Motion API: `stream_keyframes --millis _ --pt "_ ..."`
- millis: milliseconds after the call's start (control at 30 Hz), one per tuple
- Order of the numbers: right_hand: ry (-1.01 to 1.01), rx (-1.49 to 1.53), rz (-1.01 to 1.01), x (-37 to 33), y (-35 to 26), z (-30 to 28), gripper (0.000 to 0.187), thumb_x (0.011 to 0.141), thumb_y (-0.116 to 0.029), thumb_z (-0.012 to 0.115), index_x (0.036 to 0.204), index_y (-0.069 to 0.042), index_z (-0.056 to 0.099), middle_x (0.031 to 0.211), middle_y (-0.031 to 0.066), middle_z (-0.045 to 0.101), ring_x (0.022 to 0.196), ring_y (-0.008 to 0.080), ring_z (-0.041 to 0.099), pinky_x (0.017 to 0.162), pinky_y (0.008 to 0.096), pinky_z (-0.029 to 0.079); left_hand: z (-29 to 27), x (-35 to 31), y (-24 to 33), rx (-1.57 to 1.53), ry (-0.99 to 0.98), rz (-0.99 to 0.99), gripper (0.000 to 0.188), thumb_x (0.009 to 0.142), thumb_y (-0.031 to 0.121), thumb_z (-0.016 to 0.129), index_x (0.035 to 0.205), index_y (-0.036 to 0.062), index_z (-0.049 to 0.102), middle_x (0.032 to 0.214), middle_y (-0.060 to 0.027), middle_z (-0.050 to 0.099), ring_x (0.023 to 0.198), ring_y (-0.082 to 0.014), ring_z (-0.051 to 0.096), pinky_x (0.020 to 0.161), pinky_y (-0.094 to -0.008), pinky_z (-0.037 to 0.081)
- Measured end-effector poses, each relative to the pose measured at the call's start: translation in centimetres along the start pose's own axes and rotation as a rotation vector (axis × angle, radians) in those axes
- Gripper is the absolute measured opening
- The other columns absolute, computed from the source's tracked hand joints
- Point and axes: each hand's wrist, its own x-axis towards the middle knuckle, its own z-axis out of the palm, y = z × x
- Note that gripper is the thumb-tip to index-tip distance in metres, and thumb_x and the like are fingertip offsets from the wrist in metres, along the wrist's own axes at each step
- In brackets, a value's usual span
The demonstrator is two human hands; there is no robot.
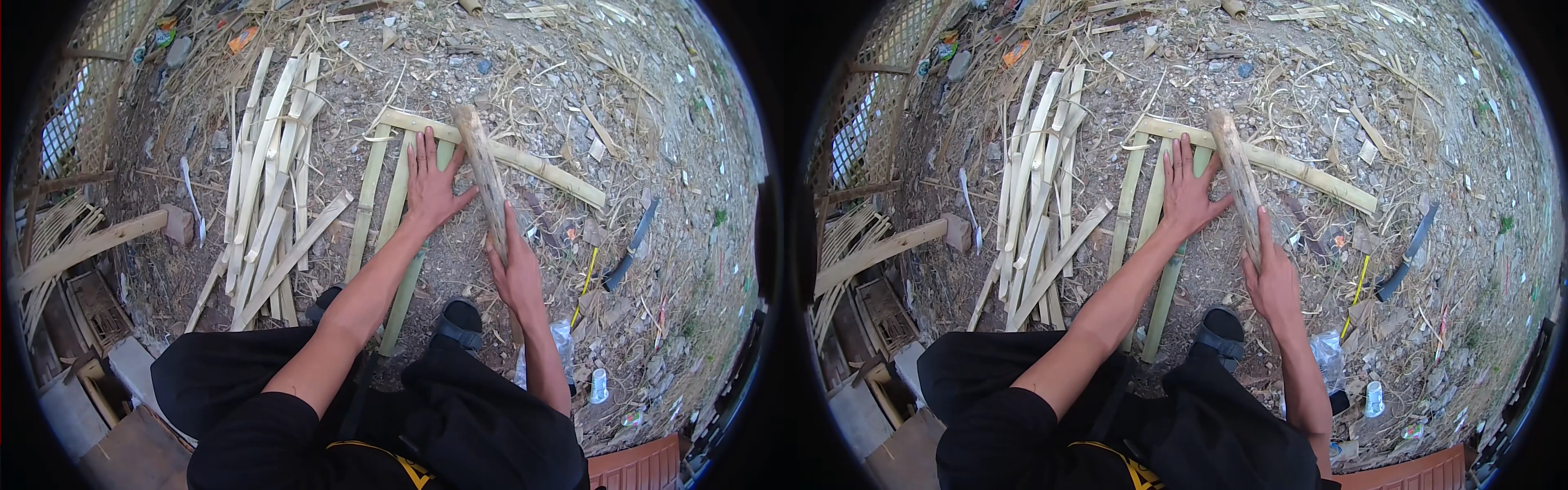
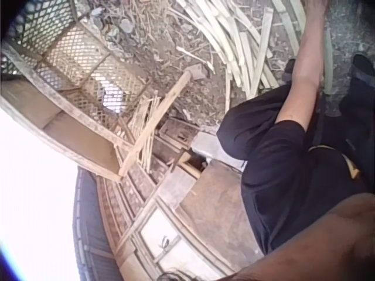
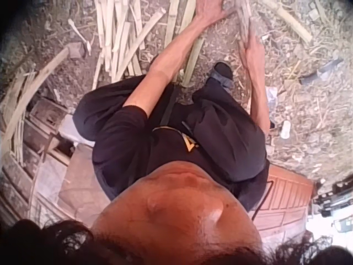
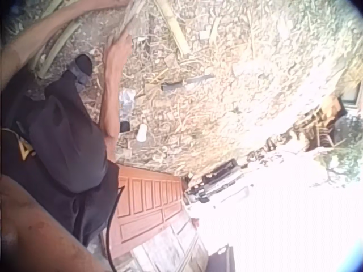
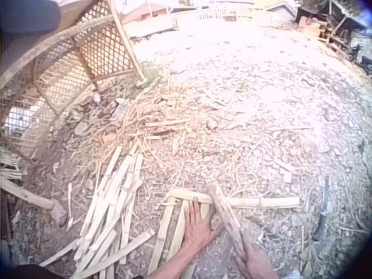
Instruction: The person fastens a waist strap, arranges bamboo strips into a frame, hammers nails into the joints using a wooden club, lifts the assembled frame, and sorts through a pile of bamboo strips by hand.
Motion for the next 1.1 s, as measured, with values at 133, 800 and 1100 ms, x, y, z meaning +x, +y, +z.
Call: stream_keyframes --millis 133,800,1100 --pt "0.328 0.102 -0.250 -1.1 -1.0 0.2 0.080 0.094 -0.014 0.064 0.161 -0.016 0.019 0.105 0.0274 0.062 0.085 0.0464 0.065 0.073 0.0522 0.053 -0.2 -0.1 0.0 -0.048 0.051 0.002 0.085 0.080 0.059 0.068 0.153 0.0220 0.044 0.162 -0.0363 0.004 0.151 -0.0519 0.004 0.121 -0.0603 0.004" --pt "0.262 0.122 -0.223 -0.4 -3.4 -1.3 0.084 0.092 -0.012 0.065 0.161 -0.017 0.016 0.108 0.0286 0.064 0.086 0.0479 0.067 0.073 0.0512 0.056 -0.5 -0.5 0.0 0.060 -0.024 -0.009 0.087 0.084 0.064 0.061 0.158 0.0274 0.034 0.162 -0.0350 0.006 0.151 -0.0503 0.004 0.122 -0.0579 0.002" --pt "0.058 -0.041 -0.109 0.8 -2.9 -1.6 0.085 0.091 -0.008 0.065 0.161 -0.014 0.016 0.104 0.0270 0.063 0.084 0.0468 0.066 0.071 0.0487 0.056 -0.2 0.6 0.1 0.097 -0.070 -0.016 0.085 0.085 0.063 0.061 0.158 0.0281 0.034 0.162 -0.0354 0.007 0.152 -0.0500 0.003 0.122 -0.0586 0.003"
